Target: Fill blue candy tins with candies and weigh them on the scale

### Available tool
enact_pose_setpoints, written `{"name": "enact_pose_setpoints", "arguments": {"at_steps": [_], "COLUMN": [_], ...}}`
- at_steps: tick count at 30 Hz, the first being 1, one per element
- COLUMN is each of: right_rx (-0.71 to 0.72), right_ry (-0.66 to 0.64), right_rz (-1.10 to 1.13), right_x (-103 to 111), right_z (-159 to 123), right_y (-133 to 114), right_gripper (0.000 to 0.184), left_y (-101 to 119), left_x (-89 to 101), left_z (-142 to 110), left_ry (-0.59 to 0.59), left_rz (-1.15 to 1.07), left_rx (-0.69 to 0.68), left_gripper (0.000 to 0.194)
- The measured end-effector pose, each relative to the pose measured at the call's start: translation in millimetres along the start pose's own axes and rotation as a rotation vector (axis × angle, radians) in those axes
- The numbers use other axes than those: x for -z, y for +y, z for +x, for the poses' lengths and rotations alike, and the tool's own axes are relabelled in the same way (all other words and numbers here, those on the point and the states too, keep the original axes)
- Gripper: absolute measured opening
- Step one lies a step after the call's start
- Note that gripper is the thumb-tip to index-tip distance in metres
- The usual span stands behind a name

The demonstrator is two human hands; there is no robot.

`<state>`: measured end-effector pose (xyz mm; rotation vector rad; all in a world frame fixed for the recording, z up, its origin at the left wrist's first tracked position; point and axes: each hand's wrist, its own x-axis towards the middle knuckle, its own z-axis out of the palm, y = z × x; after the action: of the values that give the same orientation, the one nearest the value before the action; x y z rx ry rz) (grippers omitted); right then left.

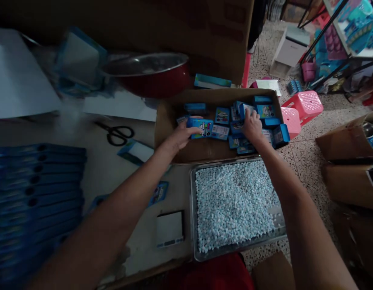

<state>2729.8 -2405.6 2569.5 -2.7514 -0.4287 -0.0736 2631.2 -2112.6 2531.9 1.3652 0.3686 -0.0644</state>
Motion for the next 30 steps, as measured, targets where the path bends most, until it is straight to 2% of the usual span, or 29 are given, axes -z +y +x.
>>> {"name": "enact_pose_setpoints", "arguments": {"at_steps": [2, 4, 7, 9, 11, 13, 16, 19, 21, 23, 27, 30], "right_rx": [-0.042, -0.062, -0.068, -0.093, -0.156, -0.252, -0.532, -0.808, -0.932, -0.986, -0.994, -0.932], "right_ry": [-0.034, -0.050, -0.053, 0.039, 0.170, 0.174, -0.034, -0.184, -0.235, -0.288, -0.347, -0.270], "right_rz": [-0.098, -0.176, -0.222, -0.096, 0.215, 0.708, 1.466, 1.884, 2.011, 2.073, 2.112, 2.055], "right_x": [-20.3, -27.5, -9.5, 14.4, 37.9, 53.2, 57.1, 49.9, 46.3, 45.4, 50.9, 58.2], "right_z": [36.0, 55.7, 59.7, 43.8, 11.5, -34.0, -110.2, -173.9, -205.3, -230.2, -273.2, -304.3], "right_y": [-4.1, -10.6, -17.8, -22.2, -30.2, -44.0, -71.8, -94.9, -100.5, -97.2, -74.0, -55.4], "right_gripper": [0.079, 0.082, 0.069, 0.053, 0.042, 0.032, 0.022, 0.015, 0.012, 0.010, 0.008, 0.019], "left_y": [5.2, 9.5, 15.0, 18.5, 21.2, 21.8, 16.8, 2.1, -14.0, -34.3, -75.7, -96.4], "left_x": [15.5, 23.5, 27.8, 28.9, 28.5, 25.6, 15.7, -0.4, -13.9, -29.1, -61.0, -87.2], "left_z": [-20.4, -39.4, -62.6, -76.6, -92.5, -111.6, -144.5, -176.6, -196.5, -216.4, -257.8, -283.5], "left_ry": [0.049, 0.075, 0.199, 0.285, 0.331, 0.359, 0.329, 0.297, 0.326, 0.353, 0.334, 0.297], "left_rz": [-0.111, -0.152, -0.315, -0.439, -0.560, -0.682, -0.850, -0.909, -0.878, -0.812, -0.632, -0.647], "left_rx": [0.041, 0.054, 0.155, 0.211, 0.220, 0.204, 0.177, 0.205, 0.227, 0.213, 0.157, 0.109], "left_gripper": [0.070, 0.068, 0.056, 0.047, 0.041, 0.034, 0.025, 0.026, 0.032, 0.042, 0.060, 0.071]}}
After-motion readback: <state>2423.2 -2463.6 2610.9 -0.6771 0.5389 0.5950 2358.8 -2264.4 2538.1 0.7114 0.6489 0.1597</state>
